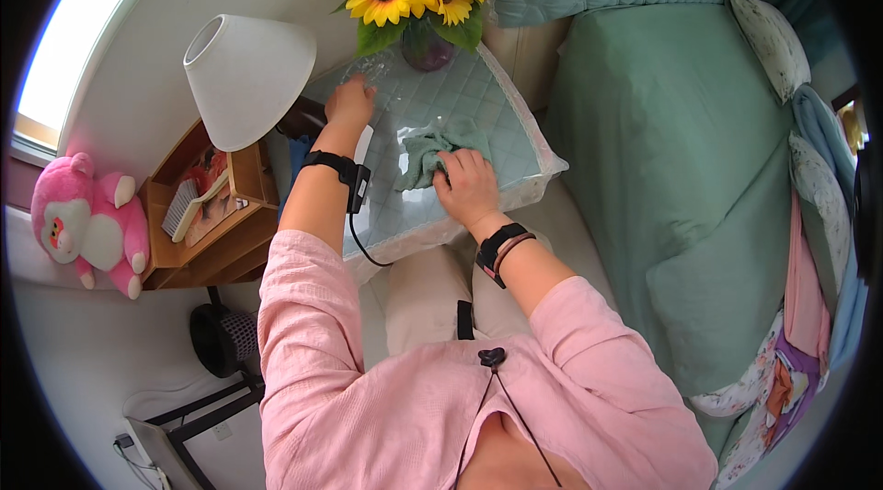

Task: The person wipes various surfaces including a wall-mounted shelf, a side table, a glass ashtray, a vase, and a dresser using cloths, while also handling a stuffed animal and decorative items.

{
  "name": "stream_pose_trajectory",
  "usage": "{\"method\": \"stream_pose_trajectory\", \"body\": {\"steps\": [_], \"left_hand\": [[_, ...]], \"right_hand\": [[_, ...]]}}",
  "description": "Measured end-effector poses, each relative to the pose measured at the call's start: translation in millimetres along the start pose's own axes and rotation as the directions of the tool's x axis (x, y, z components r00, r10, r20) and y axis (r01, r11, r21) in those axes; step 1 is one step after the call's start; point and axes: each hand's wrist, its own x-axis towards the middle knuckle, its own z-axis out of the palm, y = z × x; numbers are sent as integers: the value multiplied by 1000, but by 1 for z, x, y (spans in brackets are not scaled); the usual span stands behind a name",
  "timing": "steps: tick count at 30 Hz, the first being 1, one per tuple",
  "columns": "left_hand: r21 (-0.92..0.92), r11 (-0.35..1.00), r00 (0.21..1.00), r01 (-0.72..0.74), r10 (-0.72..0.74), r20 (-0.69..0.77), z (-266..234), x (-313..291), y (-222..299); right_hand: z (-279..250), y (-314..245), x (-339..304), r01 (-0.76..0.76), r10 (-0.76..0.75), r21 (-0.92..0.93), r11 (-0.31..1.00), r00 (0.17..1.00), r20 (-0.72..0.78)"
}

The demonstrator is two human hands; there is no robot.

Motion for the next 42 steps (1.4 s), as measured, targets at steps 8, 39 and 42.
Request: {"method": "stream_pose_trajectory", "body": {"steps": [8,39,42], "left_hand": [[-481,851,952,-210,66,-298,-37,-81,-10],[-985,-163,955,-57,277,-101,-20,-264,38],[-898,192,866,-396,405,-295,-7,-268,27]], "right_hand": [[7,8,0,-38,41,44,998,998,-51],[-115,-103,-31,320,-321,561,764,942,-100],[-122,-108,-26,344,-387,333,878,920,68]]}}
